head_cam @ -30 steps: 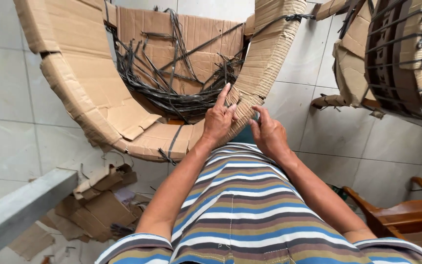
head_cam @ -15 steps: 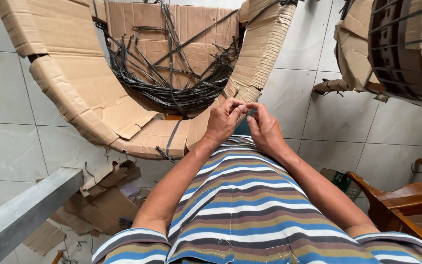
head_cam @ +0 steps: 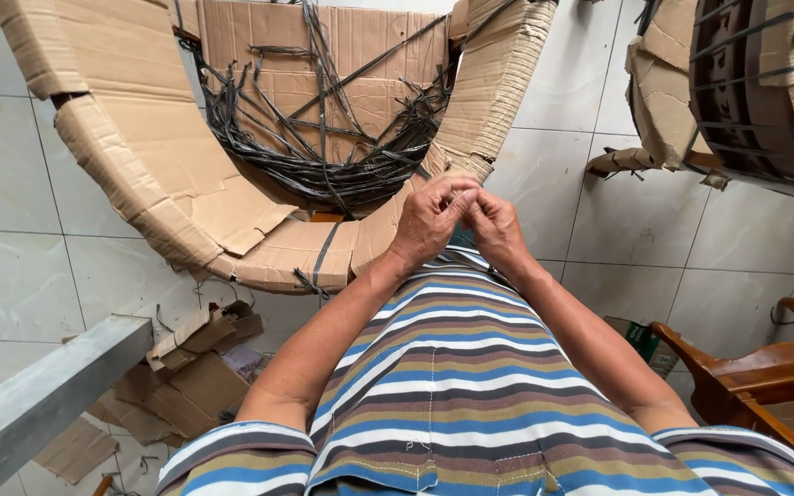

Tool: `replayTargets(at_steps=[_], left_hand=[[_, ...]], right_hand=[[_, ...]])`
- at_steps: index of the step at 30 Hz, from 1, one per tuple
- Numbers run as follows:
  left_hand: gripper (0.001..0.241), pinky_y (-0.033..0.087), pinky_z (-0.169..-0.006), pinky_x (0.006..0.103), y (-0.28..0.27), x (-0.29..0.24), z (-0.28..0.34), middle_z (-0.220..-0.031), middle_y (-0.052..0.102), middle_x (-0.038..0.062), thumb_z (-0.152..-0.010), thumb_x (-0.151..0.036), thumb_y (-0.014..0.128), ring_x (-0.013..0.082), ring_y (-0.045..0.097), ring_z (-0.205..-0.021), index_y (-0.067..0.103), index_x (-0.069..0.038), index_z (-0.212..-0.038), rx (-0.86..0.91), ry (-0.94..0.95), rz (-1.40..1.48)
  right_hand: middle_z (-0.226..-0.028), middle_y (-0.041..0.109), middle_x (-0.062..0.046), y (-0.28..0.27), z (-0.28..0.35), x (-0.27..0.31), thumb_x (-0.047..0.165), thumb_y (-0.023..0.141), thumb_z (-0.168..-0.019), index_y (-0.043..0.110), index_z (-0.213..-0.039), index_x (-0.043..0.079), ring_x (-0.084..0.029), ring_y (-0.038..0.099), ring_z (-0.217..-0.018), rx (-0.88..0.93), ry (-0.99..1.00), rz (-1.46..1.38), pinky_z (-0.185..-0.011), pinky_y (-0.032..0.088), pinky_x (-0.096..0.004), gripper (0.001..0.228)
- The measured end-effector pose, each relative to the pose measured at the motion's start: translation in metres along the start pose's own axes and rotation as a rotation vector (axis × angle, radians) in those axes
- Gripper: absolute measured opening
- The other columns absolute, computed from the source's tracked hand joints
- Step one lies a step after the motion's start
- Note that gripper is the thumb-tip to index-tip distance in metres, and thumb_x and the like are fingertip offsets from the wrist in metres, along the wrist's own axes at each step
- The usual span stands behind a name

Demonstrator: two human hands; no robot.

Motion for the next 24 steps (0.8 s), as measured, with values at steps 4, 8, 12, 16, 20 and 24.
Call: replayTargets(at_steps=[4,8,12,16,20,24], left_hand=[[0.027,0.053,-0.101,0.0506,-0.005,0.036,-0.004,-0.120,0.069,0.020,-0.102,-0.011,0.057,0.0425,0.065,-0.117,0.071,-0.010,-0.125,0.023,0.092,-0.119],[0.023,0.053,-0.101,0.0513,0.015,0.031,0.006,-0.118,0.071,0.013,-0.093,-0.004,0.063,0.0399,0.066,-0.116,0.074,-0.012,-0.111,0.157,0.159,-0.219],[0.008,0.058,-0.092,0.0464,0.016,0.041,0.000,-0.109,0.070,0.007,-0.094,-0.014,0.070,0.0357,0.070,-0.107,0.074,-0.018,-0.099,0.174,0.195,-0.290],[0.009,0.060,-0.082,0.0391,0.015,0.042,-0.009,-0.089,0.073,0.004,-0.099,-0.021,0.068,0.0300,0.074,-0.094,0.076,-0.021,-0.094,0.098,0.189,-0.231],[0.011,0.059,-0.079,0.0397,-0.006,0.032,-0.005,-0.090,0.074,0.010,-0.100,-0.024,0.068,0.0309,0.074,-0.094,0.077,-0.017,-0.098,0.015,0.104,-0.123],[0.012,0.058,-0.079,0.0387,0.009,0.049,-0.004,-0.083,0.075,0.010,-0.099,-0.017,0.067,0.0290,0.075,-0.091,0.078,-0.016,-0.096,0.111,0.080,-0.123]], right_hand=[[-0.059,0.056,-0.001,-0.004,0.010,0.022,0.021,0.057,-0.110,0.073,-0.094,0.010,-0.007,0.045,-0.058,-0.058,-0.022,-0.022,-0.056,0.037,-0.022,0.025],[-0.058,0.056,-0.002,-0.010,0.013,0.025,0.021,0.058,-0.111,0.073,-0.092,0.009,-0.009,0.045,-0.058,-0.079,-0.033,0.027,-0.057,0.040,-0.024,0.027],[-0.059,0.054,-0.002,-0.014,0.013,0.026,0.019,0.059,-0.111,0.073,-0.093,0.007,-0.010,0.046,-0.061,-0.103,-0.068,0.067,-0.060,0.042,-0.025,0.025],[-0.073,0.065,-0.007,-0.015,0.024,0.061,0.002,0.055,-0.106,0.065,-0.116,0.000,-0.013,0.053,-0.064,-0.097,-0.128,0.048,-0.066,0.045,-0.028,0.014],[-0.064,0.057,-0.007,-0.020,0.038,0.073,0.000,0.053,-0.104,0.056,-0.129,0.000,-0.017,0.050,-0.057,-0.123,-0.155,0.167,-0.062,0.044,-0.031,0.024],[-0.067,0.062,-0.009,-0.010,0.044,0.095,0.003,0.058,-0.102,0.058,-0.127,0.010,-0.027,0.060,-0.059,-0.086,-0.195,0.379,-0.059,0.048,-0.038,0.027]])
Point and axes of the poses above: each hand's wrist, its own z-axis away from the middle knuckle, its own y-axis out of the palm, x = y × z, the point moved 9 cm from there along -z, towards the middle knuckle
